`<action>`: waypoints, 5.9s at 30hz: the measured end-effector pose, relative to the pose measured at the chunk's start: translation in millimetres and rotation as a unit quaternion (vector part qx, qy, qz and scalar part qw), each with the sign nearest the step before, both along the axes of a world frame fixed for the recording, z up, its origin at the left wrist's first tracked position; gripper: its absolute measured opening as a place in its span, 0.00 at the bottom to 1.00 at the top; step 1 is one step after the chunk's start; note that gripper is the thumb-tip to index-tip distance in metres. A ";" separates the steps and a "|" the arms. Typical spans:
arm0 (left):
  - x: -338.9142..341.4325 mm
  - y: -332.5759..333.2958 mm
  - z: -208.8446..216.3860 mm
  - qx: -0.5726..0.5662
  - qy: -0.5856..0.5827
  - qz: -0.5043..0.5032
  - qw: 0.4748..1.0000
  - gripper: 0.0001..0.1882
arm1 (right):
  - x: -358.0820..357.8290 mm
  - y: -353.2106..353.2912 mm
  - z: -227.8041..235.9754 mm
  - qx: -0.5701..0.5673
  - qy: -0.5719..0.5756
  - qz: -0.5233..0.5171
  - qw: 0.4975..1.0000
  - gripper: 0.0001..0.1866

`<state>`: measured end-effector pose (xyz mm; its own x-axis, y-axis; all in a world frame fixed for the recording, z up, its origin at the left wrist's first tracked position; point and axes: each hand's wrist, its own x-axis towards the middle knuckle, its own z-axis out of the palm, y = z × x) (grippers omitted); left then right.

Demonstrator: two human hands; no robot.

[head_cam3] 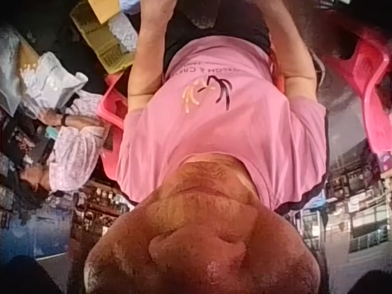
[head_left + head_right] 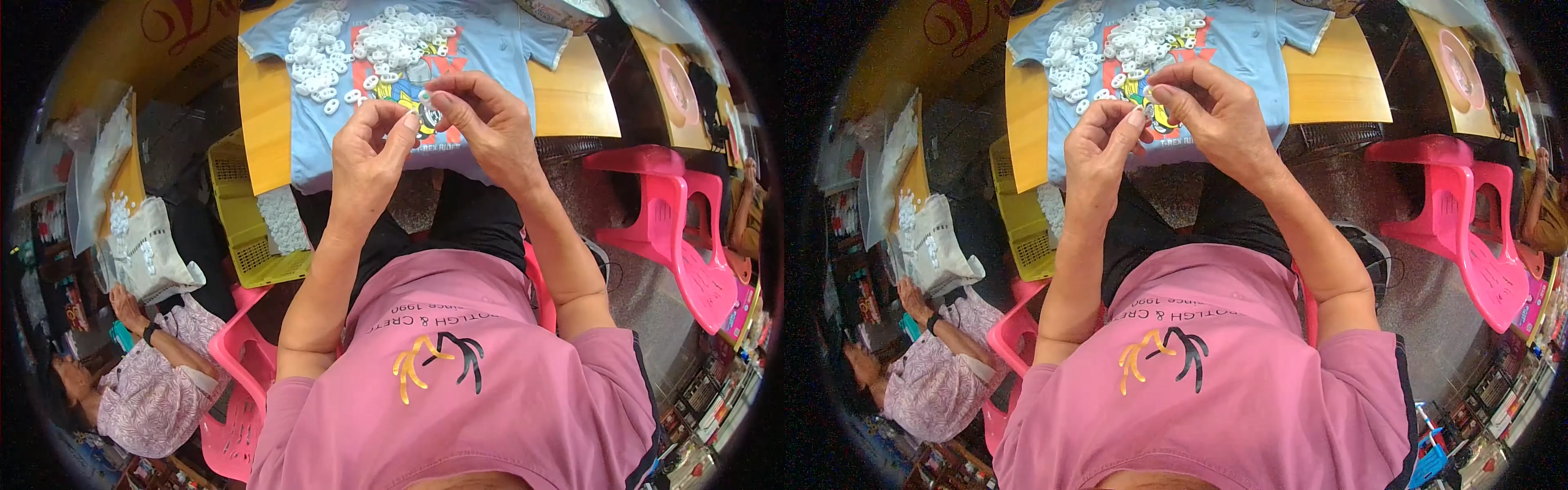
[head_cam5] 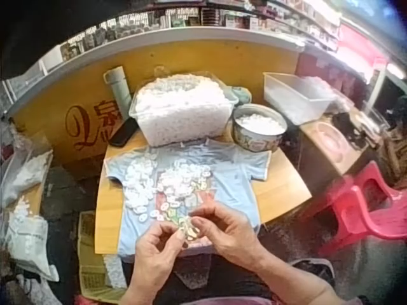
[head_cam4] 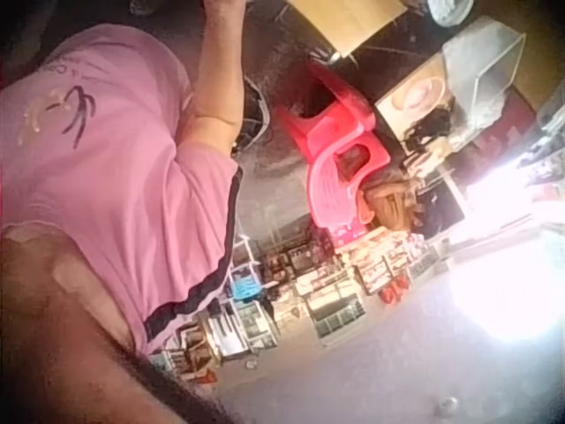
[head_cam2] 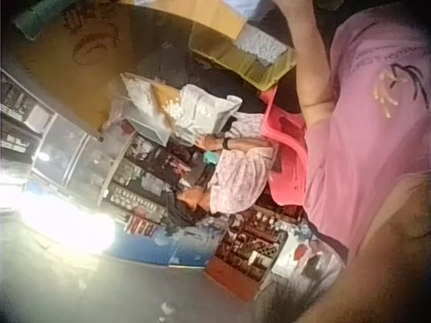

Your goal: Sorting and inspecting small white plastic hooks or clips on a workbench.

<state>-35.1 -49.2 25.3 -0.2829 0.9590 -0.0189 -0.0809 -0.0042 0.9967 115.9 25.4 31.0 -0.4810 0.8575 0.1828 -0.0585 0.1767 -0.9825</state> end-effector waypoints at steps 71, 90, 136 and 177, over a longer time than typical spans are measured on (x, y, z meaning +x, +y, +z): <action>4.2 -3.9 -1.4 0.034 -0.091 0.050 0.994 0.05 | -14.0 -12.6 -4.0 -0.012 0.032 -0.027 0.999 0.10; 11.9 -6.1 -3.2 0.073 -0.156 0.080 0.982 0.05 | -17.5 -18.6 -3.6 -0.127 0.120 0.019 0.984 0.14; -13.2 -19.0 -24.6 0.219 -0.223 -0.123 0.942 0.16 | -30.2 -47.3 21.9 -0.347 0.225 0.129 0.901 0.40; -23.9 -1.9 -14.2 0.046 0.036 0.050 0.997 0.11 | -25.2 30.0 -14.3 -0.339 0.090 0.156 0.924 0.12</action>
